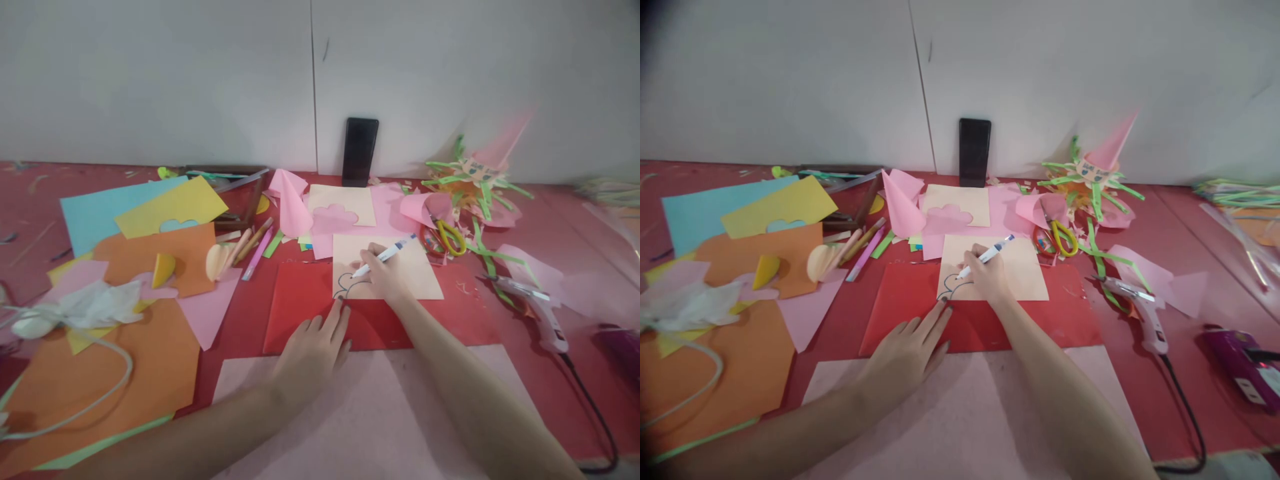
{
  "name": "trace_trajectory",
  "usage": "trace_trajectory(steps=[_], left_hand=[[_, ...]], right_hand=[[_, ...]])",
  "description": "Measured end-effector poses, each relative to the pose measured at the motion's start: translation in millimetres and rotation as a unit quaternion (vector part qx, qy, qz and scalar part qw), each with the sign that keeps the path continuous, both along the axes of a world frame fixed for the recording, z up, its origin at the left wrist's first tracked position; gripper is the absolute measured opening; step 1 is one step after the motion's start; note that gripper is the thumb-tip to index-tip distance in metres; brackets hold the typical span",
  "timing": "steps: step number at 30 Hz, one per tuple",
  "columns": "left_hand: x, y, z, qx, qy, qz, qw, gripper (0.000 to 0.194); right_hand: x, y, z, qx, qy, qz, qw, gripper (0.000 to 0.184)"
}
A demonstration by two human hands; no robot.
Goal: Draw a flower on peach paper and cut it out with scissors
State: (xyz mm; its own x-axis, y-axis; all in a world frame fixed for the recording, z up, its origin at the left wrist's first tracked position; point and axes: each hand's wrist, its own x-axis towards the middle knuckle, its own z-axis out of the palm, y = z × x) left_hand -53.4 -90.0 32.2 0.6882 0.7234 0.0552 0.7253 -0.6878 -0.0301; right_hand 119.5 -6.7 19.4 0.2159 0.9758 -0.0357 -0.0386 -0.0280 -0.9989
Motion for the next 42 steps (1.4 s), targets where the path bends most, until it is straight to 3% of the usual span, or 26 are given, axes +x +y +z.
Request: trace_trajectory(steps=[3,5,11,13,19,24,42], left_hand=[[10,-5,1.6,0.03,0.04,0.017,0.999,0.041],[20,-8,2.2,0.058,0.064,0.036,0.996,0.042],[57,-9,6.5,0.06,0.103,0.096,0.988,0.043],[63,-8,6.7,0.069,0.1,0.09,0.988,0.042],[62,-6,1.7,0.057,0.067,0.053,0.995,0.041],[60,-5,-1.8,0.066,0.078,0.031,0.994,0.041],[60,-5,-2.9,0.07,0.097,0.012,0.993,0.039]], right_hand=[[4,0,3.4,-0.027,-0.006,-0.086,0.996,0.023],[6,0,4.3,-0.029,-0.027,-0.1,0.994,0.023],[12,2,-3.8,0.003,-0.043,-0.041,0.998,0.029],[16,1,-7.2,0.014,-0.044,-0.01,0.999,0.031],[17,-10,-7.4,0.045,-0.097,-0.015,0.994,0.036],[15,-14,-0.3,0.021,-0.147,0.006,0.989,0.036],[12,-15,-0.8,0.004,-0.156,0.019,0.987,0.037]])
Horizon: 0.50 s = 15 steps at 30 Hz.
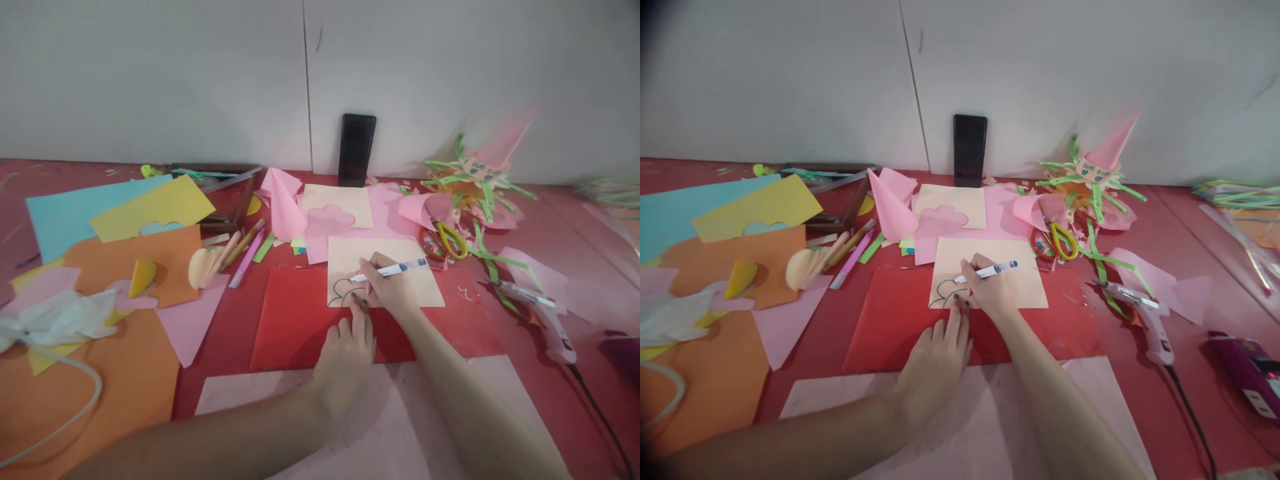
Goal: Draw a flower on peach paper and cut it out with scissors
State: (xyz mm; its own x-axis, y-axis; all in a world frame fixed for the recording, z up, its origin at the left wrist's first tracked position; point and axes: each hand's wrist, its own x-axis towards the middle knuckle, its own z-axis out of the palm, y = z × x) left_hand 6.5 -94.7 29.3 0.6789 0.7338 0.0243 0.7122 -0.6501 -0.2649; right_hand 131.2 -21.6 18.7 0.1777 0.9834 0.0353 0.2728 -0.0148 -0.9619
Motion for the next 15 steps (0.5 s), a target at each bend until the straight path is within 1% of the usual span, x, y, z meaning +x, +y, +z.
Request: trace_trajectory(steps=[7,10,15], left_hand=[[0.0,-0.1,-2.6,-0.009,-0.016,0.006,1.0,0.04],[-0.5,0.3,-2.9,-0.003,-0.012,0.002,1.0,0.04],[0.1,0.2,-3.6,-0.016,-0.037,0.013,0.999,0.038]], right_hand=[[0.0,-0.5,2.9,0.004,-0.023,-0.001,1.0,0.036],[1.1,0.3,2.7,0.013,-0.017,-0.005,1.0,0.035],[0.6,1.3,1.1,0.006,-0.014,0.004,1.0,0.034]])
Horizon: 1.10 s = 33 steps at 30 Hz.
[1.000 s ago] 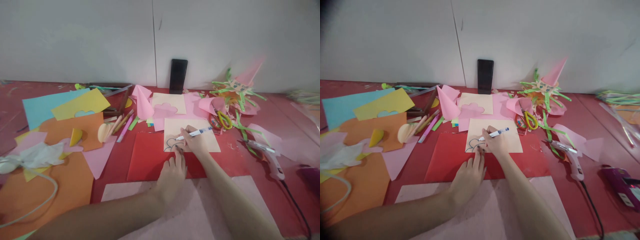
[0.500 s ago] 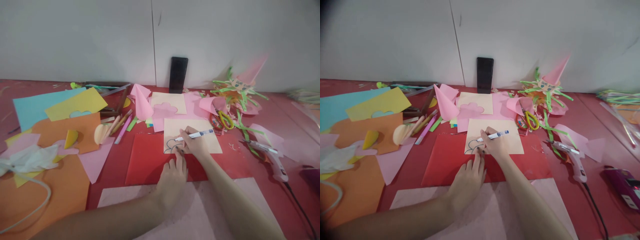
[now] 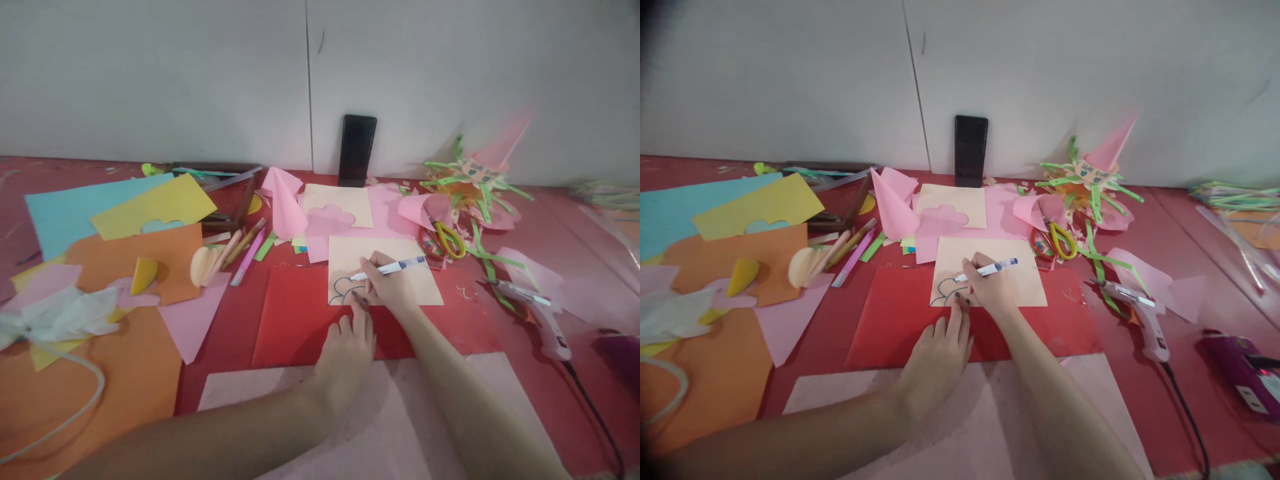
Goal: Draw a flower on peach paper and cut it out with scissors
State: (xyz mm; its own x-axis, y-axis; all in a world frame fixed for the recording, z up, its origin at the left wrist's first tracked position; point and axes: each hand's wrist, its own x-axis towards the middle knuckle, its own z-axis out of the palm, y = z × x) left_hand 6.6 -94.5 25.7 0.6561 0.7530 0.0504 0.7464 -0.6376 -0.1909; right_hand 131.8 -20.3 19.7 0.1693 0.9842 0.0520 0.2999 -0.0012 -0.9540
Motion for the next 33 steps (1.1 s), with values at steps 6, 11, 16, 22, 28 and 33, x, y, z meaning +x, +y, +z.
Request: trace_trajectory(steps=[6,11,16,22,28,33], left_hand=[[0,0,2.7,-0.02,-0.002,0.001,1.0,0.039],[0,0,2.7,0.007,0.02,-0.009,1.0,0.039],[0,1,0.7,0.028,0.039,-0.017,0.999,0.039],[-1,1,2.8,0.009,0.032,-0.018,0.999,0.04],[-1,-1,6.1,-0.012,0.054,-0.012,0.998,0.045],[0,-1,6.3,-0.001,0.042,0.007,0.999,0.041]], right_hand=[[1,0,-4.1,0.009,0.006,-0.021,1.0,0.033],[1,-1,-1.1,0.007,0.023,-0.011,1.0,0.032],[0,-1,2.3,0.003,-0.014,-0.023,1.0,0.031],[0,0,-2.5,0.017,0.031,-0.036,0.999,0.031],[6,-5,6.0,0.071,0.047,-0.159,0.984,0.035],[6,-8,10.3,0.107,0.025,-0.213,0.971,0.036]])
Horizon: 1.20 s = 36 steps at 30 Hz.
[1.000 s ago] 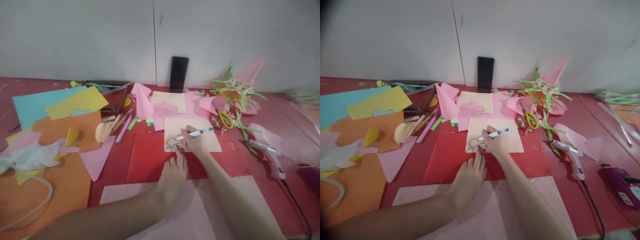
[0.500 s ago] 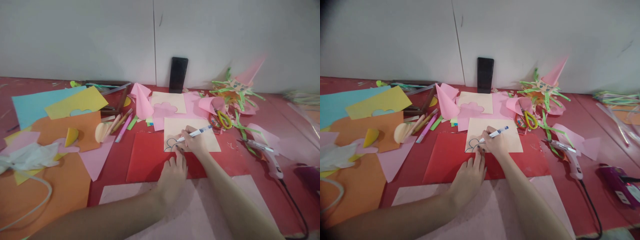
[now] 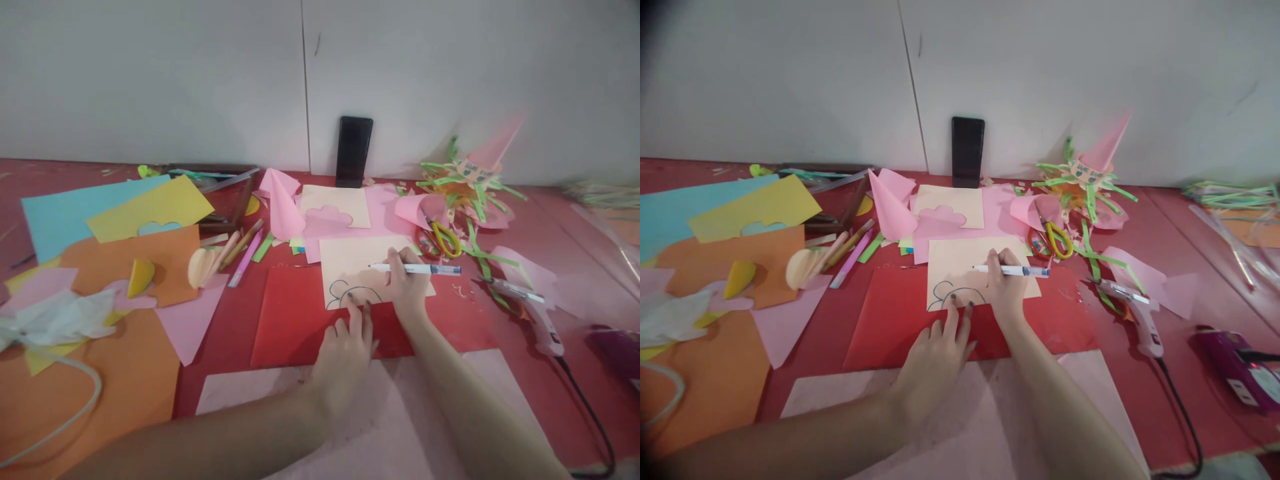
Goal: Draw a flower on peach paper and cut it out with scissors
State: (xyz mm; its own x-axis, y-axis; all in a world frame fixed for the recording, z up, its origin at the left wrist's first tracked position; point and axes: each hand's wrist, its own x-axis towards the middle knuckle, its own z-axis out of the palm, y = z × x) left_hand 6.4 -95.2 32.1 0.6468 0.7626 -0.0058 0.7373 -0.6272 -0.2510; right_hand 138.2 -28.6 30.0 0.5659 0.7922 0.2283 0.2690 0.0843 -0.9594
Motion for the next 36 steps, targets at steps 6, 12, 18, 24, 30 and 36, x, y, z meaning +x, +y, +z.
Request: trace_trajectory(steps=[6,12,18,24,30,36], left_hand=[[-1,1,-1.1,0.017,-0.027,-0.005,0.999,0.045],[0,0,-3.5,0.03,-0.035,-0.007,0.999,0.046],[-1,2,-3.8,0.067,-0.047,-0.043,0.996,0.046],[-3,0,-11.9,0.077,-0.067,-0.061,0.993,0.046],[-4,-4,-20.0,0.068,-0.067,-0.083,0.992,0.045],[-3,2,-13.6,0.059,-0.069,-0.081,0.993,0.041]], right_hand=[[-3,0,-2.7,-0.006,0.008,0.017,1.0,0.036],[-6,0,-5.7,-0.016,0.008,0.046,0.999,0.036],[-7,3,-9.1,-0.038,0.088,0.048,0.994,0.032],[-2,9,-12.2,-0.021,0.152,0.046,0.987,0.031],[-3,8,-11.8,-0.013,0.154,0.057,0.986,0.031],[-6,1,-2.2,0.002,0.077,0.03,0.997,0.03]])
